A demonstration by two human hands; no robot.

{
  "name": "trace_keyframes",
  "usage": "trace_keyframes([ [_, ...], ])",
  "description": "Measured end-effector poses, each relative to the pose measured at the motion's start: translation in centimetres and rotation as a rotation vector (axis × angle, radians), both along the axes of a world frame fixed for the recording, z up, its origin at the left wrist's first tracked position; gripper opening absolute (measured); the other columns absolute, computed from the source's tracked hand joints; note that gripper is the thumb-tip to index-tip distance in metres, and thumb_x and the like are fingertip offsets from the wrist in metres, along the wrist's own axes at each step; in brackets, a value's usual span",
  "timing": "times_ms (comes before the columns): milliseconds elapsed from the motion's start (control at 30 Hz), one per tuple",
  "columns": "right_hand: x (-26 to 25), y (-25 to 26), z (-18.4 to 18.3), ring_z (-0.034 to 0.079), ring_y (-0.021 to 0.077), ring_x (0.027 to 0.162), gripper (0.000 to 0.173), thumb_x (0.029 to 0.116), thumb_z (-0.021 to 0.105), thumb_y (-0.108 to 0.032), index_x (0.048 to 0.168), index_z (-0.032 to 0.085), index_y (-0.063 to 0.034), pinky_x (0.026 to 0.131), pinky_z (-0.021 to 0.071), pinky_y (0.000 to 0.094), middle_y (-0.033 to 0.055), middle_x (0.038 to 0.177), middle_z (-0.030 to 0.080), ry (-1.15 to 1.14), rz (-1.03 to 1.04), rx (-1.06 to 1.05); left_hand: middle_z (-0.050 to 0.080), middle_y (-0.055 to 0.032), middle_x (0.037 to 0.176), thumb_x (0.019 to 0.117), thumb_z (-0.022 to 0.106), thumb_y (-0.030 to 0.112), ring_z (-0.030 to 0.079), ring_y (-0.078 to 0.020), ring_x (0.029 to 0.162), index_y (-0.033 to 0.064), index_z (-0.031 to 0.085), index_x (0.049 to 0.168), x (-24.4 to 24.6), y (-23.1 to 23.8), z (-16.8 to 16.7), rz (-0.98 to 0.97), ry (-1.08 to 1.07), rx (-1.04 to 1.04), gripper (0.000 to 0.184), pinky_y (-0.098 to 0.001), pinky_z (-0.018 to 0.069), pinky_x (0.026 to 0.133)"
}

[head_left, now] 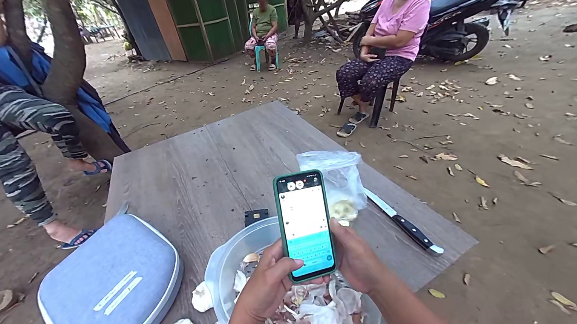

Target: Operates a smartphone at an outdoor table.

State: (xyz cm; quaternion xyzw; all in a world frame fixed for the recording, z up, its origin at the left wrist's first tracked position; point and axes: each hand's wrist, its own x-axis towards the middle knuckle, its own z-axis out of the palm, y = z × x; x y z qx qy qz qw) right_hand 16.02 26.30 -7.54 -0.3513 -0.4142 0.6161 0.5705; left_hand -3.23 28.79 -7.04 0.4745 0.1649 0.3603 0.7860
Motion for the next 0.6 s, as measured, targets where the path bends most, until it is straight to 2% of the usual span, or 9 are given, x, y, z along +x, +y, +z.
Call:
trace_keyframes([
  [67,0.1,0.0,-0.2,0.076,0.0166,0.086,0.057,0.1030,0.036,-0.051,0.118,0.061,-0.0025,0.065,0.0632,0.0319,0.0077,0.102,0.077,0.014,0.014,0.001,0.072,-0.0082,0.117,0.0925,0.049,0.006,0.073,-0.0240,0.102,0.0045,0.049,0.130,0.0,0.0,0.0,0.005,-0.007,-0.009,0.038,-0.0451,0.0615,0.089],
  [167,0.2,0.0,-0.2,0.076,0.0167,0.086,0.063,0.1025,0.030,-0.057,0.118,0.059,-0.0025,0.063,0.0628,0.0312,0.0079,0.103,0.077,0.025,0.037,0.005,0.072,-0.0096,0.118,0.0966,0.053,0.015,0.073,-0.0251,0.103,0.0052,0.050,0.131,-0.1,0.1,-0.2,0.003,-0.028,-0.009,0.036,-0.0449,0.0615,0.089],
  [267,0.3,0.1,-0.3,0.076,0.0170,0.088,0.066,0.1002,0.037,-0.064,0.119,0.060,-0.0043,0.064,0.0629,0.0315,0.0071,0.105,0.077,0.031,0.090,0.039,0.072,-0.0099,0.119,0.0962,0.066,0.048,0.073,-0.0253,0.103,0.0061,0.051,0.133,-0.2,0.2,-0.4,0.023,-0.036,0.010,0.057,-0.0431,0.0622,0.088],
  [300,0.3,0.1,-0.3,0.076,0.0176,0.087,0.064,0.0990,0.046,-0.063,0.121,0.060,-0.0040,0.065,0.0633,0.0322,0.0074,0.106,0.077,0.036,0.120,0.055,0.072,-0.0102,0.118,0.0905,0.066,0.061,0.074,-0.0255,0.102,0.0055,0.051,0.133,-0.1,0.2,-0.3,0.046,-0.023,0.008,0.071,-0.0428,0.0629,0.086],
  [367,0.4,0.0,-0.3,0.075,0.0168,0.084,0.046,0.0966,0.060,-0.041,0.124,0.056,-0.0047,0.066,0.0632,0.0324,0.0059,0.105,0.076,0.015,0.183,0.080,0.072,-0.0119,0.118,0.0872,0.058,0.074,0.074,-0.0259,0.100,0.0028,0.047,0.136,0.1,0.1,-0.1,0.126,0.012,-0.026,0.087,-0.0420,0.0641,0.081],
  [400,0.4,0.0,-0.2,0.075,0.0170,0.085,0.044,0.0927,0.065,-0.028,0.128,0.052,-0.0049,0.069,0.0633,0.0332,0.0054,0.107,0.074,0.003,0.224,0.082,0.072,-0.0116,0.117,0.0969,0.044,0.070,0.074,-0.0242,0.100,0.0025,0.044,0.137,0.2,0.0,0.0,0.173,0.041,-0.037,0.078,-0.0400,0.0642,0.079],
  [433,0.4,0.1,-0.2,0.074,0.0178,0.088,0.049,0.0884,0.068,-0.017,0.131,0.048,-0.0051,0.071,0.0634,0.0341,0.0055,0.110,0.073,-0.005,0.268,0.079,0.072,-0.0116,0.116,0.1059,0.026,0.056,0.073,-0.0228,0.100,0.0028,0.043,0.137,0.3,-0.2,0.4,0.217,0.078,-0.067,0.064,-0.0386,0.0639,0.079],
  [467,0.4,0.1,-0.2,0.073,0.0180,0.091,0.055,0.0850,0.068,-0.009,0.134,0.044,-0.0056,0.073,0.0630,0.0342,0.0054,0.113,0.072,-0.012,0.303,0.073,0.072,-0.0125,0.114,0.1093,0.015,0.045,0.073,-0.0229,0.099,0.0033,0.045,0.137,0.4,-0.2,0.7,0.249,0.104,-0.114,0.058,-0.0382,0.0638,0.079],
  [600,0.4,0.2,-0.1,0.072,0.0185,0.097,0.071,0.0791,0.067,0.004,0.141,0.035,-0.0084,0.078,0.0622,0.0344,0.0052,0.118,0.069,-0.023,0.402,0.051,0.073,-0.0152,0.110,0.1116,0.009,0.038,0.074,-0.0264,0.095,0.0045,0.050,0.133,0.1,-0.2,1.2,0.250,0.110,-0.243,0.057,-0.0400,0.0643,0.073],
])
